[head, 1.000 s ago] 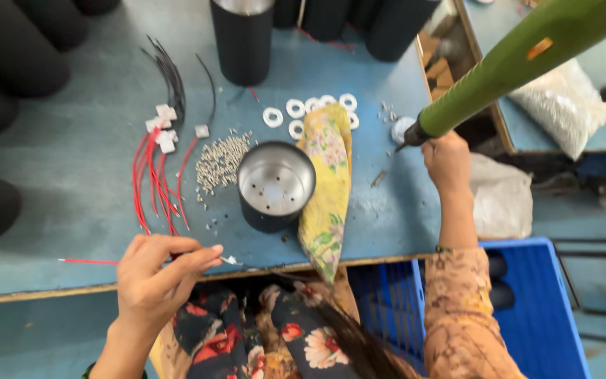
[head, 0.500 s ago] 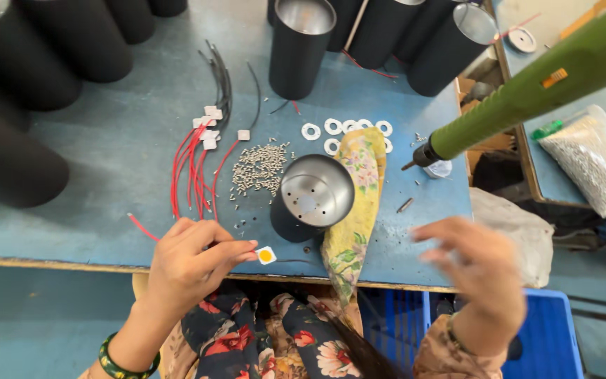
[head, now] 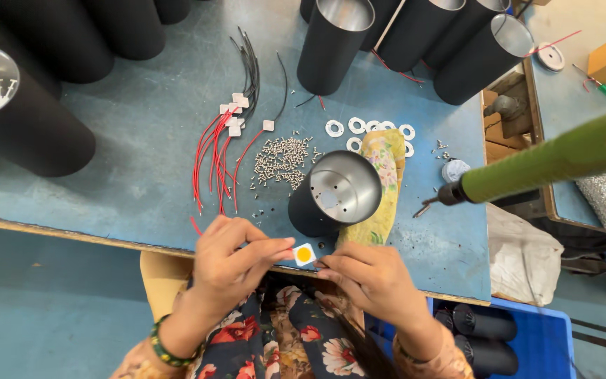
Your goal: The person assembles LED lamp fixtures at a factory workbench. They insert an LED module and wires into a black cylindrical housing, drive screws with an electric screwdriver, thread wires through the housing base, wipe components with a cloth, and place finished housings in a row on the bench.
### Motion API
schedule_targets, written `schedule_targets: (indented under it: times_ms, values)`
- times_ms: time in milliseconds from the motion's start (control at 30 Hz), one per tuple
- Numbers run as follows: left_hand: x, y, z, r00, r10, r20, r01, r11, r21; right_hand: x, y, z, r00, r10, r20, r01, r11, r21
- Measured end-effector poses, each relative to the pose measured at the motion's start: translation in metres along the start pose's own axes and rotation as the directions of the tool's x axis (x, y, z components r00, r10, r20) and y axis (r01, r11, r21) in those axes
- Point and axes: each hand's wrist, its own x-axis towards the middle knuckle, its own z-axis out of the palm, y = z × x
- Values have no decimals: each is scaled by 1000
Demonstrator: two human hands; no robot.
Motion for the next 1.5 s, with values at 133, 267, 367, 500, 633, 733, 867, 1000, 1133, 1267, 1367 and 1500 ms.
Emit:
schedule_targets:
  times_ms: [133,267,367,500,633,733,867,1000,1133,1267,1367,1500]
  values:
    - [-10,7,22,989,-112,-97,104,992,-76,-10,-1,30,988,91,-121,-79,991,108]
    - [-13,7,25,982,-170,-89,158,980,-124,-13,4,39,971,172,-166,-144,975,170]
    - [-10,3,18,991,-122,-51,115,985,-131,-16,12,32,963,170,-208,-135,976,170]
    - [-6,1,10,993,-93,73,101,990,-101,-21,19,27,940,172,-296,-110,970,216]
    - [-4,-4,2,954,-149,260,180,979,-100,-25,28,28,921,262,-290,-172,938,301]
    - [-3,-5,0,929,-180,324,196,981,-15,-28,32,26,907,287,-308,-170,919,356]
    - [-5,3,8,935,-231,270,294,929,-226,-29,27,29,945,196,-263,-103,939,329]
    - [-4,13,22,883,-364,295,467,742,-482,-27,18,35,970,214,-117,-141,884,446]
    - [3,13,22,895,-296,333,416,821,-390,-30,23,26,963,115,-242,-33,948,316]
    - [10,10,20,903,-258,343,342,915,-213,-32,36,20,952,136,-274,-45,948,316]
    - [10,6,14,908,-234,348,293,947,-128,-37,40,26,954,123,-272,-46,960,275]
    - [12,-10,-11,914,-31,404,8,998,60,-44,43,29,947,99,-305,0,951,308]
